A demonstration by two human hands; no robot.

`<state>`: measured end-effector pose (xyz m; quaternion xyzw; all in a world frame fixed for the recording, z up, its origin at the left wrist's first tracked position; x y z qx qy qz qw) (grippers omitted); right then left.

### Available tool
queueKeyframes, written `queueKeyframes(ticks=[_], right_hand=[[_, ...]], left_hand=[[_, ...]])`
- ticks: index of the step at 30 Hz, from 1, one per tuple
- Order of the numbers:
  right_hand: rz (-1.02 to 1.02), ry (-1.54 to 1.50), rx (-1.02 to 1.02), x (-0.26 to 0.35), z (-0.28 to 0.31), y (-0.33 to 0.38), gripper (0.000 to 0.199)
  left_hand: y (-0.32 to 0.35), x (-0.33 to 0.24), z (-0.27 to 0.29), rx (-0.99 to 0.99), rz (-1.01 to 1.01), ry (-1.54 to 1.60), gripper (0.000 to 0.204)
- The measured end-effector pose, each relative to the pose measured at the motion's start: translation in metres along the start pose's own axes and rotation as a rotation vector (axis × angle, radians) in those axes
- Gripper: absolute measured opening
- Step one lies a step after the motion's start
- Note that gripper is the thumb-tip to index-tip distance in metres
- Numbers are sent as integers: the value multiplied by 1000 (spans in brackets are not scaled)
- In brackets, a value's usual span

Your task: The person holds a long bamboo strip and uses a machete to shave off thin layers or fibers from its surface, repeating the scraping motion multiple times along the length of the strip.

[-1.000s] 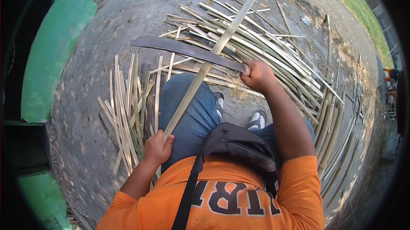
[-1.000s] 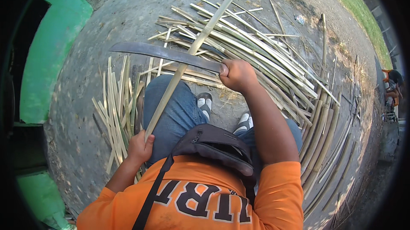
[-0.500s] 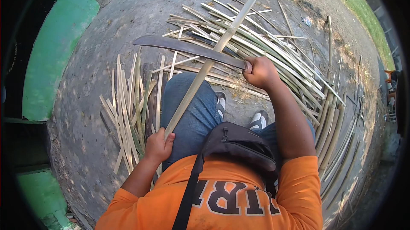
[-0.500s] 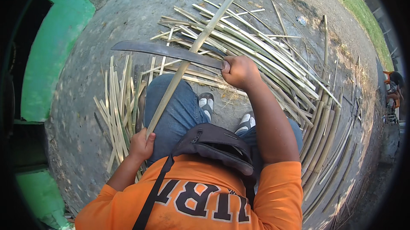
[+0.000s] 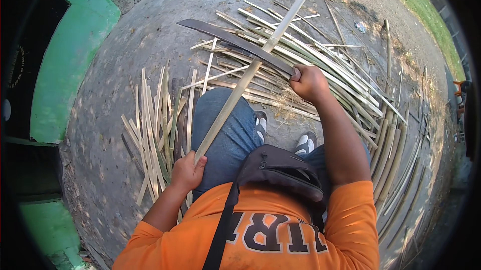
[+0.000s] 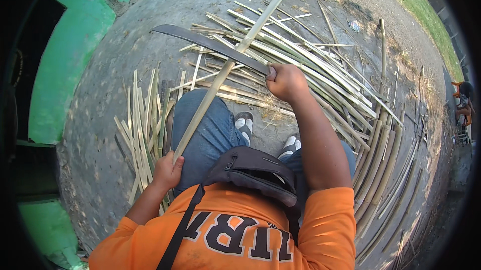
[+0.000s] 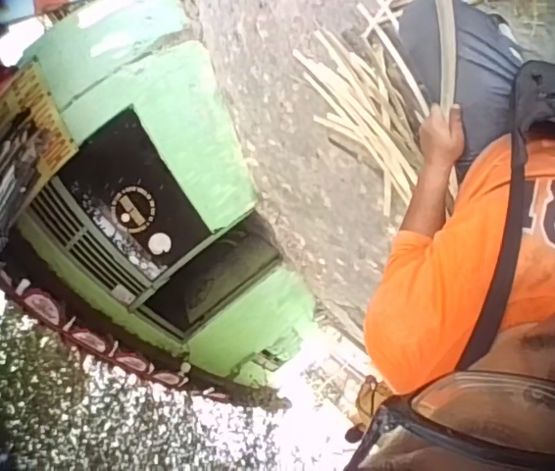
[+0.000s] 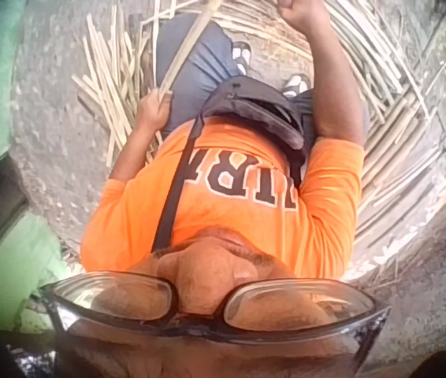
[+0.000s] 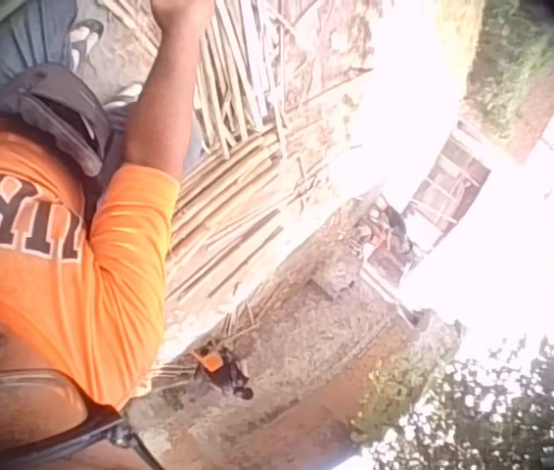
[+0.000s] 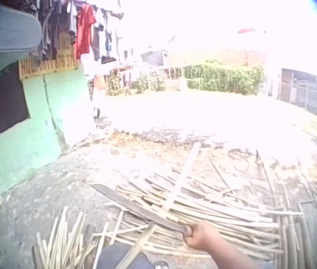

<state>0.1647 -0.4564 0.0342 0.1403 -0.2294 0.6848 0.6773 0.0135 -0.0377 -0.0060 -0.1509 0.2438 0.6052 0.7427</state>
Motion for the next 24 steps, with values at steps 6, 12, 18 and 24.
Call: queueKeyframes(ticks=[6,12,18,24], right_hand=[[267,43,20,22,-11,21,19],[362,121,197,40,-21,19,15],[106,51,56,-4,-18,6,21],[183,21,26,20,-14,21,21]], left_hand=[[-2,-6,-2,13,-20,46,56],[-2,0,-1,3,-33,74,54],[-5,-5,1,4,8,55,53],[2,0,0,7,-1,85,53]])
Point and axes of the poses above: each hand's wrist, its own y-axis away from the middle knuckle, its own z-axis out of the back of the hand, x = y × z, the point moved 3 cm from there along -y, towards the middle knuckle, and after that the axes turned 2 degrees about z, right-handed, at the moved point
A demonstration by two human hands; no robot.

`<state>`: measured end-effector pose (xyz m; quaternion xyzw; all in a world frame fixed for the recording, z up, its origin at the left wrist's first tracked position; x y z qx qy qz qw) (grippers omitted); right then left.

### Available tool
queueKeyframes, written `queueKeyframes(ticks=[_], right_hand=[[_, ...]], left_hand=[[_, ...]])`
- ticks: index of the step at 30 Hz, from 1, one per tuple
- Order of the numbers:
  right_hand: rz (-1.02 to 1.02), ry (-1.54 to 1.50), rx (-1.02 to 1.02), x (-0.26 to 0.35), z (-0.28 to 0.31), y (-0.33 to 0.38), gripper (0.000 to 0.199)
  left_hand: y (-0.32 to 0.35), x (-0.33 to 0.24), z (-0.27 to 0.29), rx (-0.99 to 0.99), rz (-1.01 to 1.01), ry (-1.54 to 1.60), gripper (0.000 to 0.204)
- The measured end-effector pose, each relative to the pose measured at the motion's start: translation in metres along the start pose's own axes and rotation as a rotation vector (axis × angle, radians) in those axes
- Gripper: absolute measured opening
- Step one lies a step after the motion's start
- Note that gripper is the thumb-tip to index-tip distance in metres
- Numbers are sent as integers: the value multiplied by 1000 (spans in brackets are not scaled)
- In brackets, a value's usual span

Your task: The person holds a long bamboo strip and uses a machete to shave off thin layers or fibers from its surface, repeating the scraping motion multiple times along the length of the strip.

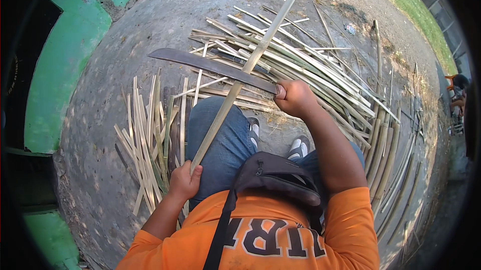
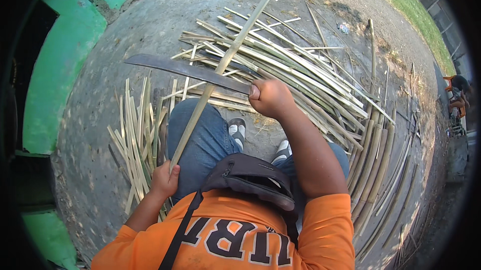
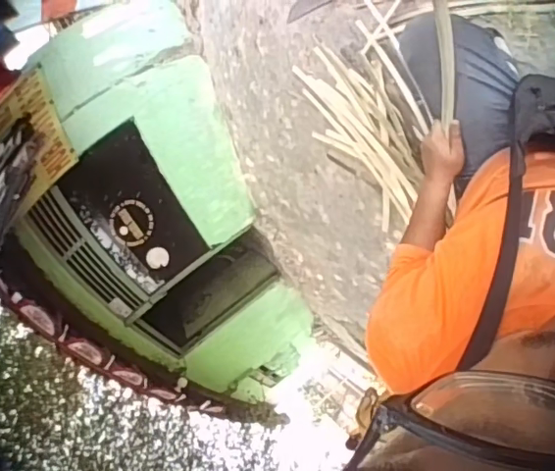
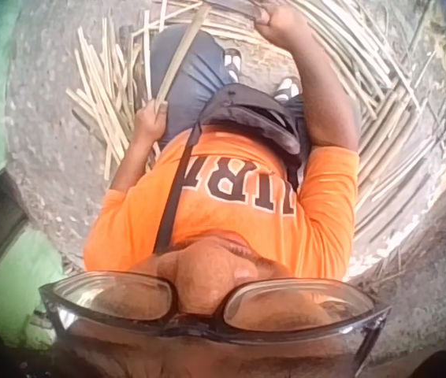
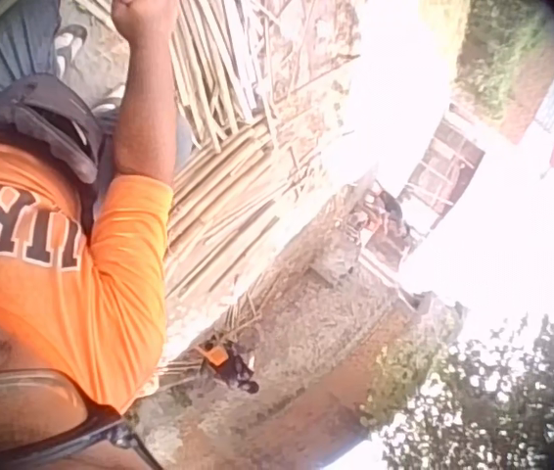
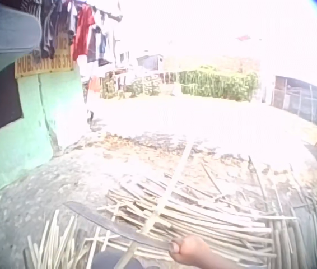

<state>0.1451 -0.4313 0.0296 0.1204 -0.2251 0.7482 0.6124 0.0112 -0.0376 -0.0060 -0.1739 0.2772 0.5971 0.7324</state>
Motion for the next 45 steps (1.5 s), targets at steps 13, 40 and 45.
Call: queueKeyframes(ticks=[13,40,45], right_hand=[[102,182,80,-1,-8,-9,20],[137,176,136,12,-33,-1,18],[190,185,74,8,-32,-1,18]], left_hand=[[-4,-5,1,-15,-7,-11,51],[0,-9,2,-52,6,-46,53],[1,-9,3,-52,17,-64,53]])
Point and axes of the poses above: each hand's wrist, its own y-axis away from the middle knuckle, its own z-axis out of the back of the hand, x = y × z, the point moved 3 cm from there along -y, towards the middle knuckle, and after that the axes turned 2 degrees about z, right-handed, at the moved point
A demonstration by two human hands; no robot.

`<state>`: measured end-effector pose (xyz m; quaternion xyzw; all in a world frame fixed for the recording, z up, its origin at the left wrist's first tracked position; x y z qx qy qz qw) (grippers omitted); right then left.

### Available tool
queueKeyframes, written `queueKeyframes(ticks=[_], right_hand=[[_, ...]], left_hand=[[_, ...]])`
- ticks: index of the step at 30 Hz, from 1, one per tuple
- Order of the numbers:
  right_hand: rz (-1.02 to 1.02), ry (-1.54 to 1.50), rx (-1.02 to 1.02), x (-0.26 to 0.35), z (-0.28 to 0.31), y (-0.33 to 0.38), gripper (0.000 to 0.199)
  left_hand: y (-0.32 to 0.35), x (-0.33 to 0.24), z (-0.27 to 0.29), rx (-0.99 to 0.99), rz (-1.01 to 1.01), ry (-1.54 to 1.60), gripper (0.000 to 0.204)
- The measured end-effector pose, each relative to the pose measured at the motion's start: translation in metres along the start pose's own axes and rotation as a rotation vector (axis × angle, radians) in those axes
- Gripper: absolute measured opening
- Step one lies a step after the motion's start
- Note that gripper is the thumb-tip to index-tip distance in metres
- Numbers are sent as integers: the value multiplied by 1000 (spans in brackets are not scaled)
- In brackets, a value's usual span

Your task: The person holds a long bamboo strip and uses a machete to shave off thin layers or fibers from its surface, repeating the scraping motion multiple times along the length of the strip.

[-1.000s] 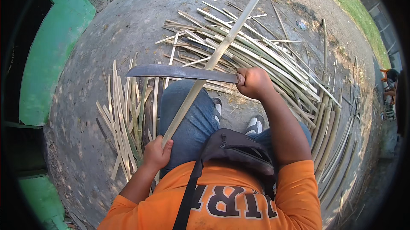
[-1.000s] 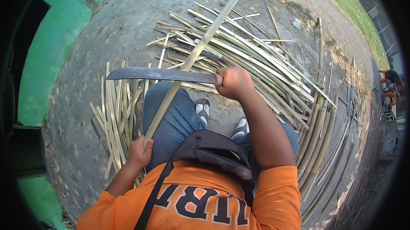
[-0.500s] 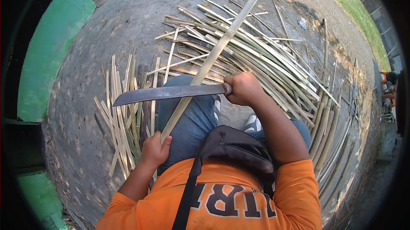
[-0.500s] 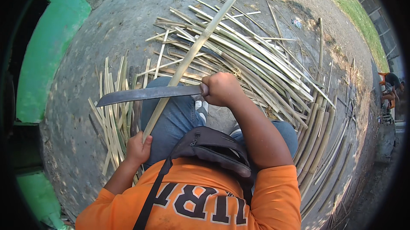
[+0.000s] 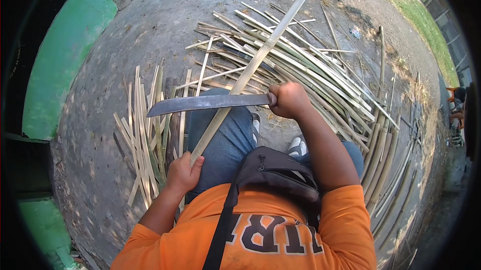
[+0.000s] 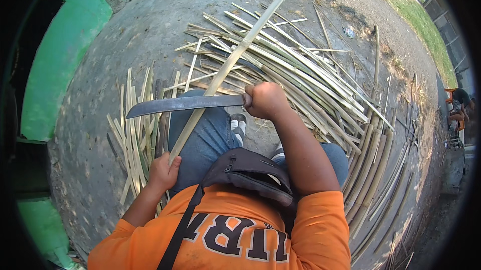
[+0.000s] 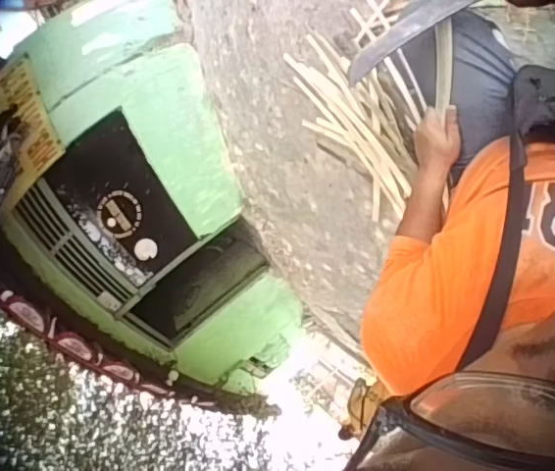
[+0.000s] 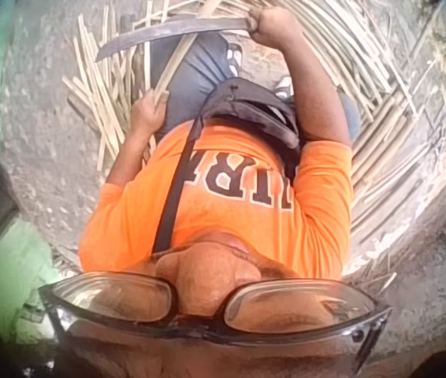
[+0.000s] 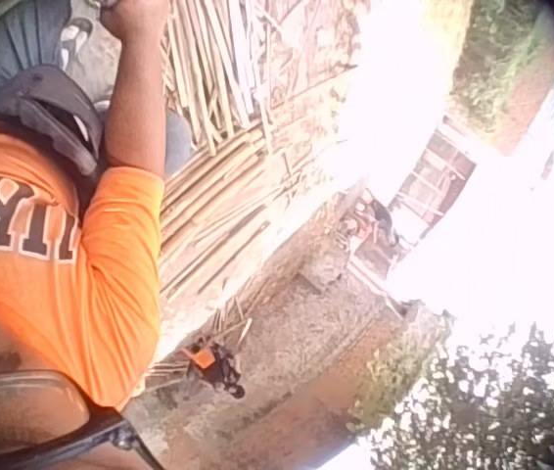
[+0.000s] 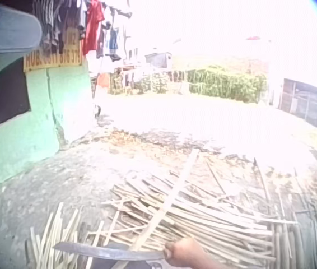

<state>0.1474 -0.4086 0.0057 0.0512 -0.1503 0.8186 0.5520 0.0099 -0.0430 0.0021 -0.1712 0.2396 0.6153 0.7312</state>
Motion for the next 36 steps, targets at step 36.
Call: queueKeyframes(ticks=[36], right_hand=[[-26,-22,-16,-1,5,3,13]], left_hand=[[-1,-3,-2,-3,-20,-45,52]])
Point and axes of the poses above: each hand's wrist, its own y-axis away from the middle knuckle, its own z-axis out of the back of the hand, x = y × z, the point moved 3 cm from there along -y, towards the middle knuckle, and after that the axes turned 2 degrees about z, right-handed, at the moved point
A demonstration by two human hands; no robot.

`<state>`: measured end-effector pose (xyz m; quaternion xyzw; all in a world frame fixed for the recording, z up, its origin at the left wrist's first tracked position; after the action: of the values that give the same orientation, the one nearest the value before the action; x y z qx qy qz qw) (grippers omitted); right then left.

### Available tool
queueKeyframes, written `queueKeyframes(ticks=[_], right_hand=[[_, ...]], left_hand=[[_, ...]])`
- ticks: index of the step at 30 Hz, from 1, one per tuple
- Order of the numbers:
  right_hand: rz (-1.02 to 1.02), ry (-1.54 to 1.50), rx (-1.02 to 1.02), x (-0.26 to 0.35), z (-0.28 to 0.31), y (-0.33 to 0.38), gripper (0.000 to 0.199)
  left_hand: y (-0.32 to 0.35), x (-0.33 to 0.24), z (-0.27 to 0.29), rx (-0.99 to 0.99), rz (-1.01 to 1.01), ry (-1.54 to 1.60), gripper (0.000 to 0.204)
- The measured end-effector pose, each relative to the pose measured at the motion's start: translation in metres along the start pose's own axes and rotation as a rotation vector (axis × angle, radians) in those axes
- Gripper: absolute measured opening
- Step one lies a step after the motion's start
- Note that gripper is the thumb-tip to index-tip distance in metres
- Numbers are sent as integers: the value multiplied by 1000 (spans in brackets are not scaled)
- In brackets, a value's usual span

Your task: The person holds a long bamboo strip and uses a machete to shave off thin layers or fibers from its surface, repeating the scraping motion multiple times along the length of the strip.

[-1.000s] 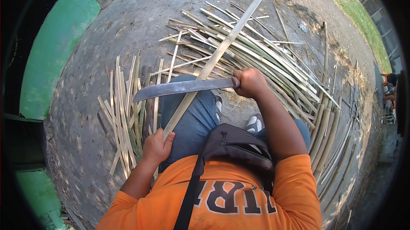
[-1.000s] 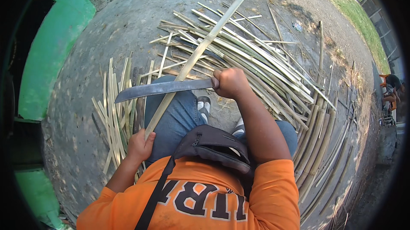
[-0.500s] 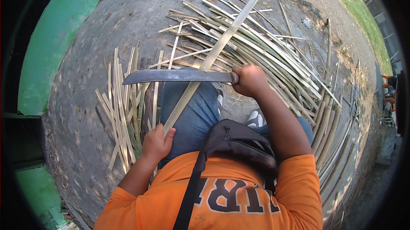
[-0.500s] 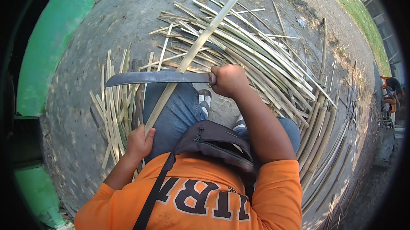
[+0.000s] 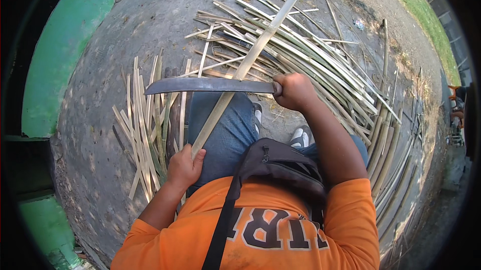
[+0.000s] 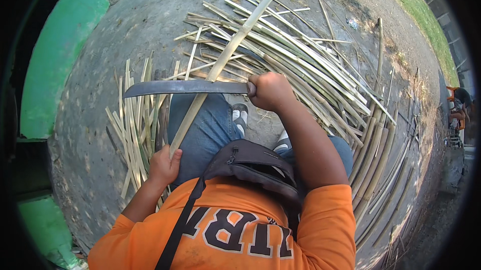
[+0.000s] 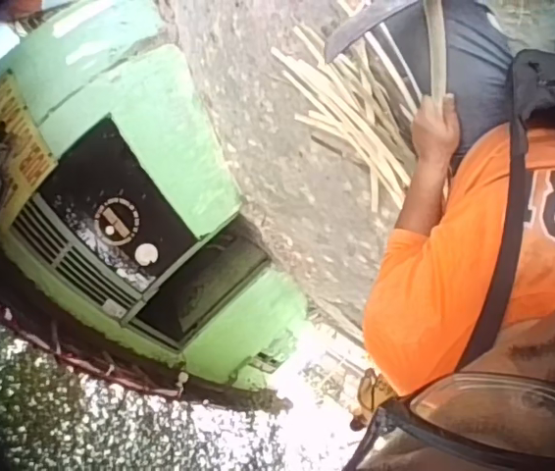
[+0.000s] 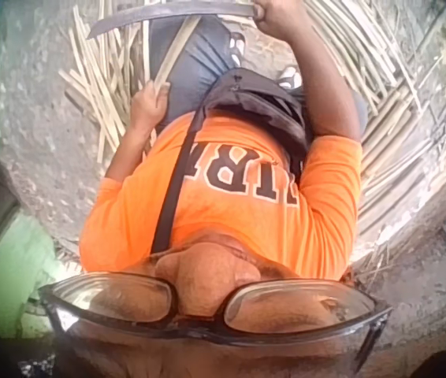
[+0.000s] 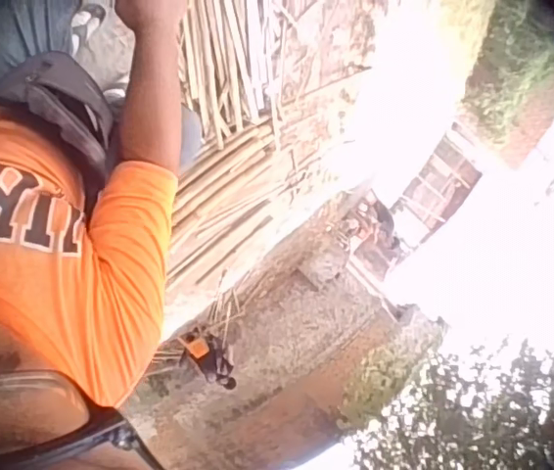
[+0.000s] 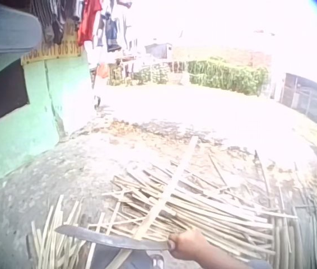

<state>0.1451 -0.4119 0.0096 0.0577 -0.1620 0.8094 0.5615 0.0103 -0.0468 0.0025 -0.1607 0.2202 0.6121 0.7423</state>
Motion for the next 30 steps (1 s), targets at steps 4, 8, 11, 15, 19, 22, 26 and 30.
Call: queueKeyframes(ticks=[4,8,11,15,19,22,26,30], right_hand=[[63,-7,26,22,9,1,12],[88,54,89,50,6,3,16],[-64,23,47,19,8,-4,18],[-60,12,-70,9,1,-2,18],[22,-28,-18,36,15,0,17],[100,-8,25,46,7,2,15],[-126,-68,-95,5,1,-8,19],[-101,-2,-93,3,5,-5,17]], left_hand=[[0,6,-3,17,14,6,52],[2,3,-1,20,-7,-7,51],[0,1,0,17,13,24,51],[-3,1,0,16,12,-6,51],[0,1,-1,12,5,-23,51],[2,1,-2,8,-7,-12,50],[-3,-2,2,4,2,-9,50],[-4,-4,3,25,6,-33,49]])
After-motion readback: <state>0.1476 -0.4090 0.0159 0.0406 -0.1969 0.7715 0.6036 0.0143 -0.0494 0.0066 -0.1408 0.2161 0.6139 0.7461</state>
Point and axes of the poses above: each hand's wrist, its own y-axis away from the middle knuckle, its own z-axis out of the back of the hand, x = y × z, the point moved 3 cm from there along -y, towards the middle knuckle, and after that the axes turned 2 degrees about z, right-handed, at the moved point
